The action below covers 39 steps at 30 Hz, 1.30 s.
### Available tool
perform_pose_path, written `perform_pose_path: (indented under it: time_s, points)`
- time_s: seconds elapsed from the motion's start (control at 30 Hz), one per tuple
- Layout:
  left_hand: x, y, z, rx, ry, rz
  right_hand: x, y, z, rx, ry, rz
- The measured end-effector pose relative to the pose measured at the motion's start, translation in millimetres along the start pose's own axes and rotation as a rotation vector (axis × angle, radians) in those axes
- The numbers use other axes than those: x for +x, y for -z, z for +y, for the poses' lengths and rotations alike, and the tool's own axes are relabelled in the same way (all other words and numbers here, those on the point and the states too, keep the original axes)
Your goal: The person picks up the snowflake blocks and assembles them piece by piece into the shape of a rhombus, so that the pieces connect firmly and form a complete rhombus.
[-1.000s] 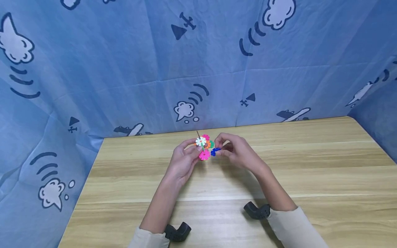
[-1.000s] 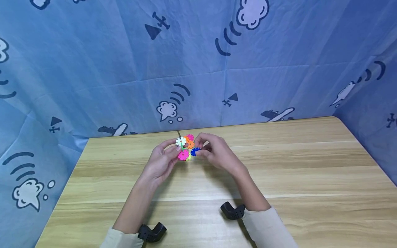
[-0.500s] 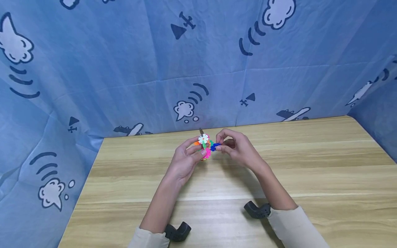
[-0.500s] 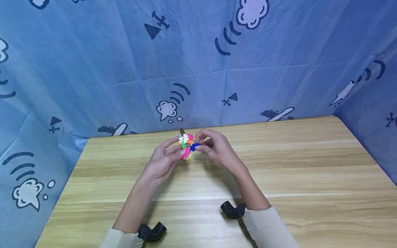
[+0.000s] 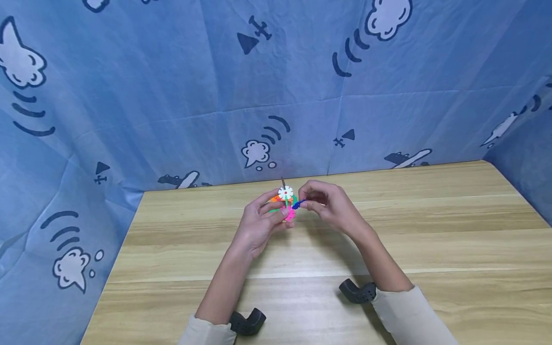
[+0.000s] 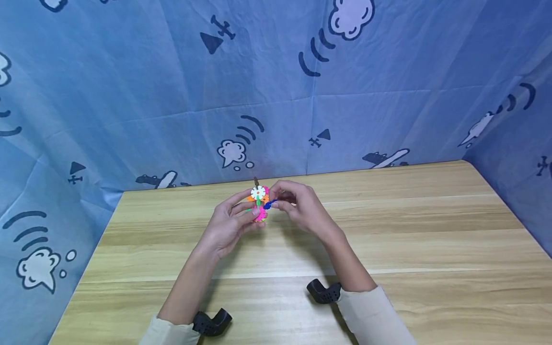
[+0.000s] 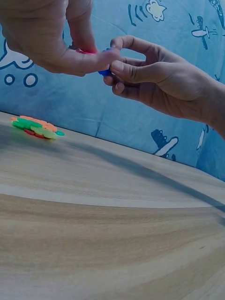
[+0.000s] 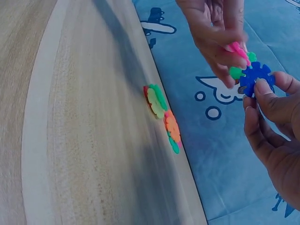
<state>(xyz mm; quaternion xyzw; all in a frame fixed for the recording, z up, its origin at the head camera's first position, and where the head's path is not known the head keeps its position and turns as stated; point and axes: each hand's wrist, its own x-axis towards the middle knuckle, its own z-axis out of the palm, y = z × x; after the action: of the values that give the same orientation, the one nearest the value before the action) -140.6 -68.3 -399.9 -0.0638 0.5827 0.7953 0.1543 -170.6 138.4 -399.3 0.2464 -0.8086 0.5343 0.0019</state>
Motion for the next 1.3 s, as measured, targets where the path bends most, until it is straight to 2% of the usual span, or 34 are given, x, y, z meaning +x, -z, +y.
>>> perform_pose_path:
  time_s: [0.2,0.3,0.6,0.77,1.0,1.3]
  points:
    - [-1.1,0.3,-0.3,-0.005,-0.010,0.003,0.3,-3.4,-1.0,-0.006,0.023,0.004]
    - [-1.6,1.1,-0.2,0.004,-0.015,0.017,0.4,-5.1,-1.9,-0.025,0.028,0.029]
    - [-2.2,1.3,-2.7,0.078,-0.075,0.056,0.3,-9.9,-2.6,-0.060,0.120,0.103]
    - [-1.6,-0.4,-3.8,0.087,-0.077,0.077,-1.1,-11.5,-2.0,-0.069,0.151,0.143]
    - [-2.9,-0.4,-3.8,0.090,-0.065,0.106,-1.3,-14.8,-1.8,-0.080,0.197,0.115]
    - [-1.1,0.0,-3.1,0.089,-0.063,0.103,0.1,-13.7,-2.7,-0.089,0.150,0.080]
